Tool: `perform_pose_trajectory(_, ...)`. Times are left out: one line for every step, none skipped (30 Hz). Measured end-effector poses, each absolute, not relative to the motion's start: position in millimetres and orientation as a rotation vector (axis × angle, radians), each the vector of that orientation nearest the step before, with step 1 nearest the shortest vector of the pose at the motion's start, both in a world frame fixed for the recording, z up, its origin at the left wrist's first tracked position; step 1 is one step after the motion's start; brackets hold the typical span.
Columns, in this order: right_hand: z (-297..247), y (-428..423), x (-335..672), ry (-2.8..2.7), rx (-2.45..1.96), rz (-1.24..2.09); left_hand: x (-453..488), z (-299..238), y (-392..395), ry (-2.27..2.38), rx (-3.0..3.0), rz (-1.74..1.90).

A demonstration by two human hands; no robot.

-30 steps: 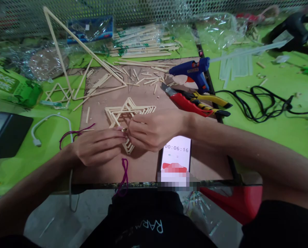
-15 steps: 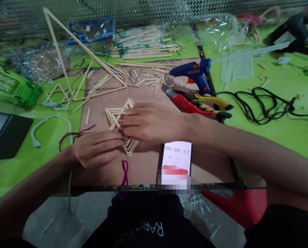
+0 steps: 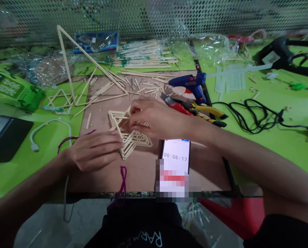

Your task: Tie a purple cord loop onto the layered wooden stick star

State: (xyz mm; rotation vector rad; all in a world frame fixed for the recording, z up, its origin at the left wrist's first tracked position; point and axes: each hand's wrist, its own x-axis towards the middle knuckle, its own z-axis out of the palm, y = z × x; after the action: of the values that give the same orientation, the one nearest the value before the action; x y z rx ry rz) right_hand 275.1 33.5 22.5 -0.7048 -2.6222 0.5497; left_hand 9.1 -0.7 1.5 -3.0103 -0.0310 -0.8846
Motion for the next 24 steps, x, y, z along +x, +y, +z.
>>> perform_pose_trajectory(22.6,33.4,275.8,-2.620,-0.712,0.562,8.1,1.5,0.1,-0.031,-3.011,-0.874)
perform_pose_trajectory(23.1,33.1,276.3,-2.618,-0.722,0.577,7.2,1.4,0.9,-0.030,-3.016,-0.872)
perform_pose_trajectory(23.9,32.8,276.6,-2.616,-0.731,0.594,6.6,1.4,1.6,-0.021,-3.019,-0.875)
perform_pose_trajectory(25.0,32.6,276.5,-2.614,-0.737,0.614,6.3,1.6,2.2,-0.019,-3.025,-0.876)
perform_pose_trajectory(26.3,32.5,276.1,-2.617,-0.739,0.637,6.2,2.1,2.6,-0.019,-3.032,-0.875)
perform_pose_trajectory(27.7,32.6,275.3,-2.623,-0.740,0.661,6.2,2.7,2.9,-0.022,-3.039,-0.878)
perform_pose_trajectory(29.0,33.0,274.3,-2.631,-0.739,0.681,6.3,3.6,3.1,-0.016,-3.047,-0.880)
perform_pose_trajectory(30.1,33.6,273.1,-2.645,-0.734,0.698,6.3,4.5,3.1,-0.014,-3.058,-0.879)
perform_pose_trajectory(31.1,34.6,271.7,-2.659,-0.726,0.712,6.1,5.3,2.9,-0.026,-3.075,-0.873)
perform_pose_trajectory(31.8,35.7,270.3,-2.675,-0.715,0.723,5.6,5.7,2.6,-0.041,-3.096,-0.872)
perform_pose_trajectory(32.2,37.1,268.9,-2.691,-0.699,0.730,5.0,5.6,2.1,-0.061,-3.121,-0.874)
perform_pose_trajectory(32.3,38.6,267.5,-2.704,-0.680,0.731,4.3,5.0,1.5,-0.092,-3.151,-0.882)
perform_pose_trajectory(32.3,40.0,266.1,-2.718,-0.661,0.731,3.5,3.8,0.7,-0.133,-3.183,-0.895)
perform_pose_trajectory(32.1,41.4,264.7,-2.731,-0.636,0.729,2.8,2.1,-0.1,-0.184,-3.214,-0.922)
perform_pose_trajectory(31.8,42.5,263.3,-2.742,-0.607,0.725,2.3,0.1,-1.0,-0.231,-3.240,-0.946)
perform_pose_trajectory(31.7,43.3,261.8,-2.755,-0.579,0.721,2.0,-2.1,-1.8,-0.275,-3.259,-0.965)
perform_pose_trajectory(31.8,43.8,260.5,-2.769,-0.559,0.719,2.0,-4.2,-2.4,-0.310,-3.268,-0.984)
perform_pose_trajectory(32.1,43.8,259.2,-2.784,-0.544,0.724,2.3,-6.2,-2.8,-0.324,-3.269,-1.007)
perform_pose_trajectory(32.6,43.5,258.2,-2.797,-0.537,0.731,2.9,-8.0,-2.8,-0.330,-3.267,-1.021)
perform_pose_trajectory(33.4,42.8,257.3,-2.806,-0.542,0.741,3.5,-9.6,-2.6,-0.327,-3.258,-1.039)
perform_pose_trajectory(34.2,41.7,256.8,-2.812,-0.555,0.752,4.3,-11.0,-2.2,-0.325,-3.247,-1.060)
perform_pose_trajectory(35.1,40.4,256.5,-2.810,-0.569,0.763,5.0,-12.2,-1.6,-0.328,-3.236,-1.082)
perform_pose_trajectory(35.7,38.8,256.5,-2.801,-0.583,0.771,5.7,-13.3,-0.9,-0.338,-3.230,-1.097)
perform_pose_trajectory(36.1,36.9,256.7,-2.784,-0.598,0.776,6.4,-14.4,-0.3,-0.352,-3.223,-1.117)
